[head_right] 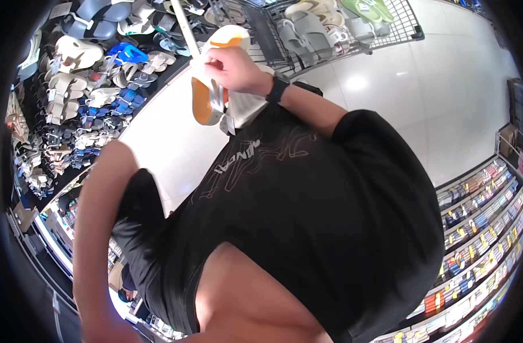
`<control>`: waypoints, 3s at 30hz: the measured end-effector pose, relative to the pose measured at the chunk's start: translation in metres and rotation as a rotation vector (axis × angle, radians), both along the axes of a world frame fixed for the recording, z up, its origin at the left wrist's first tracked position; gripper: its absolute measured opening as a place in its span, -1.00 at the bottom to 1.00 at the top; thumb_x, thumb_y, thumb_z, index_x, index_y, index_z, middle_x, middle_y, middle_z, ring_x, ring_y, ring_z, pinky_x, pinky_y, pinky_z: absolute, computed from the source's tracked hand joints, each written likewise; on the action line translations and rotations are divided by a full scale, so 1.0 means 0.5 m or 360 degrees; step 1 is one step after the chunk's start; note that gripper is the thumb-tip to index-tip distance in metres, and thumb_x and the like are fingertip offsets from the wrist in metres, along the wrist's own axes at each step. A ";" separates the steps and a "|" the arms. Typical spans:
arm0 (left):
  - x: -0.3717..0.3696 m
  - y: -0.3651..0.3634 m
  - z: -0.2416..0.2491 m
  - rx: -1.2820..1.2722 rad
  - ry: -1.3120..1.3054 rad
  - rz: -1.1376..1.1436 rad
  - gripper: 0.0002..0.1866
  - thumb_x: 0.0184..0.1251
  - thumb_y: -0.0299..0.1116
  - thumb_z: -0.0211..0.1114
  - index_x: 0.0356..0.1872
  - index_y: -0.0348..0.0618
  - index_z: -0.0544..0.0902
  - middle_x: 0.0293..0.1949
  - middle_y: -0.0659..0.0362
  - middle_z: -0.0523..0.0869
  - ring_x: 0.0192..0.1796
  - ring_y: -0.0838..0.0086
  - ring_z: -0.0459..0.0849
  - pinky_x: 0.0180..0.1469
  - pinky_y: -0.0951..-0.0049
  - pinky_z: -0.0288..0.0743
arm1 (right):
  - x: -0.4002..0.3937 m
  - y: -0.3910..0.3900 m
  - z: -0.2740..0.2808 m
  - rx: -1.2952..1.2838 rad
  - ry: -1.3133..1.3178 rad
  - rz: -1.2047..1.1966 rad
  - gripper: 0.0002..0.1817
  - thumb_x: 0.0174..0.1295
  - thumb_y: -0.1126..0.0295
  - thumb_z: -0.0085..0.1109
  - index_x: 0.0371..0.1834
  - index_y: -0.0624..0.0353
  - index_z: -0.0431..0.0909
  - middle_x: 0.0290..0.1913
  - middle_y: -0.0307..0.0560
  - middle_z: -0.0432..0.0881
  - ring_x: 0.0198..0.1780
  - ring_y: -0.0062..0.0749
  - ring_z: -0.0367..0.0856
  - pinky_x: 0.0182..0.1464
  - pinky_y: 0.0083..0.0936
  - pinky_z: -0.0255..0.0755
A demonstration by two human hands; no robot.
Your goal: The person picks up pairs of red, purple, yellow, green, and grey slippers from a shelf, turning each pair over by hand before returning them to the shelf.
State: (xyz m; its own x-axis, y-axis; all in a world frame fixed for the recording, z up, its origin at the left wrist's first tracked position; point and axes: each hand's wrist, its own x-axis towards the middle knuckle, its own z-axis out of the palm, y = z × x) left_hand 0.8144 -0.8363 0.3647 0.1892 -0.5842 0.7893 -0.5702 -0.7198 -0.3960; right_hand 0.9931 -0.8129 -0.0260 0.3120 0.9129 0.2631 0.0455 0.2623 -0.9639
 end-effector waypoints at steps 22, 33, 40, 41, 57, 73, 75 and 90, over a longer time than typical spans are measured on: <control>0.032 0.192 -0.805 -0.1552 0.1250 0.1383 -0.54 -0.13 -0.23 0.56 -0.18 -0.15 0.59 -0.07 0.06 0.64 -0.03 0.07 0.58 0.00 0.18 0.45 | -0.038 -0.085 -0.031 -0.0049 -0.0686 -0.0770 -0.93 0.20 0.48 0.21 -0.28 0.20 0.58 -0.45 -0.07 0.57 -0.39 -0.22 0.60 -0.35 -0.38 0.48; 0.009 0.191 -0.819 -0.1558 0.0938 0.1148 -0.79 -0.07 -0.44 0.45 -0.50 -0.15 0.53 -0.35 -0.01 0.63 -0.21 -0.01 0.60 -0.14 0.09 0.49 | -0.105 -0.225 -0.127 -0.0440 -0.0879 -0.1314 -0.62 0.07 0.41 0.33 -0.06 0.26 0.47 -0.11 0.14 0.49 -0.06 0.04 0.49 0.01 -0.26 0.42; 0.000 0.195 -0.830 -0.1755 0.1036 0.1189 -0.86 0.17 -0.41 0.32 -0.45 -0.25 0.57 -0.26 -0.03 0.62 -0.15 0.06 0.58 -0.07 0.17 0.45 | -0.153 -0.238 -0.243 -0.0789 -0.0408 -0.1549 -0.60 0.11 0.31 0.41 -0.10 0.25 0.45 -0.15 -0.03 0.47 -0.16 -0.34 0.53 -0.23 -0.44 0.52; 0.002 0.199 -0.833 -0.1847 0.1022 0.1167 -0.87 0.20 -0.42 0.30 -0.45 -0.25 0.57 -0.26 -0.03 0.62 -0.15 0.06 0.58 -0.08 0.17 0.44 | -0.154 -0.244 -0.282 -0.0831 -0.0194 -0.1560 -0.59 0.10 0.30 0.41 -0.11 0.27 0.45 -0.13 -0.01 0.45 -0.19 -0.32 0.53 -0.25 -0.42 0.52; -0.004 0.222 -0.841 -0.2240 0.0360 0.1023 -0.89 0.32 -0.44 0.28 -0.33 -0.30 0.66 -0.46 0.04 0.61 -0.45 0.28 0.58 -0.38 0.35 0.42 | -0.254 -0.155 -0.228 -0.0964 0.1561 -0.0348 -0.74 0.36 0.23 0.06 -0.01 0.13 0.48 -0.13 -0.16 0.62 -0.08 -0.42 0.62 -0.05 -0.23 0.61; 0.002 0.238 -0.909 -0.2794 0.0708 0.1061 -0.66 0.39 -0.20 0.27 -0.51 -0.25 0.64 -0.72 0.23 0.49 -0.63 0.63 0.38 -0.55 0.47 0.25 | -0.157 -0.237 -0.218 -0.0988 0.1393 0.0187 -0.60 0.38 0.19 -0.02 0.17 0.20 0.40 0.08 -0.01 0.57 0.02 -0.15 0.59 0.00 -0.20 0.54; -0.001 0.235 -0.906 -0.2800 0.0775 0.1111 -0.67 0.37 -0.21 0.28 -0.51 -0.25 0.64 -0.73 0.24 0.48 -0.64 0.63 0.38 -0.55 0.47 0.24 | -0.126 -0.268 -0.234 -0.1026 0.1411 0.0063 -0.58 0.37 0.18 0.00 0.15 0.24 0.44 0.04 0.00 0.60 -0.01 -0.18 0.61 -0.02 -0.24 0.55; -0.003 0.188 -0.870 -0.2629 0.0890 0.1380 -0.60 0.39 -0.16 0.22 -0.55 -0.28 0.64 -0.68 0.12 0.58 -0.59 0.50 0.53 -0.46 0.38 0.40 | -0.022 -0.197 -0.227 -0.0603 0.0033 -0.0691 -0.61 0.12 0.39 0.30 0.01 0.25 0.48 -0.21 -0.17 0.62 -0.32 -0.48 0.62 -0.41 -0.58 0.50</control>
State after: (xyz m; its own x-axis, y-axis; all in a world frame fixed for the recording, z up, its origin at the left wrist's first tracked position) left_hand 0.8131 -0.7424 -0.0701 0.3560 0.9248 0.1338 0.2851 -0.2439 0.9269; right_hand 0.9820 -0.9117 -0.1395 0.6810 0.7292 -0.0673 0.0518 -0.1397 -0.9888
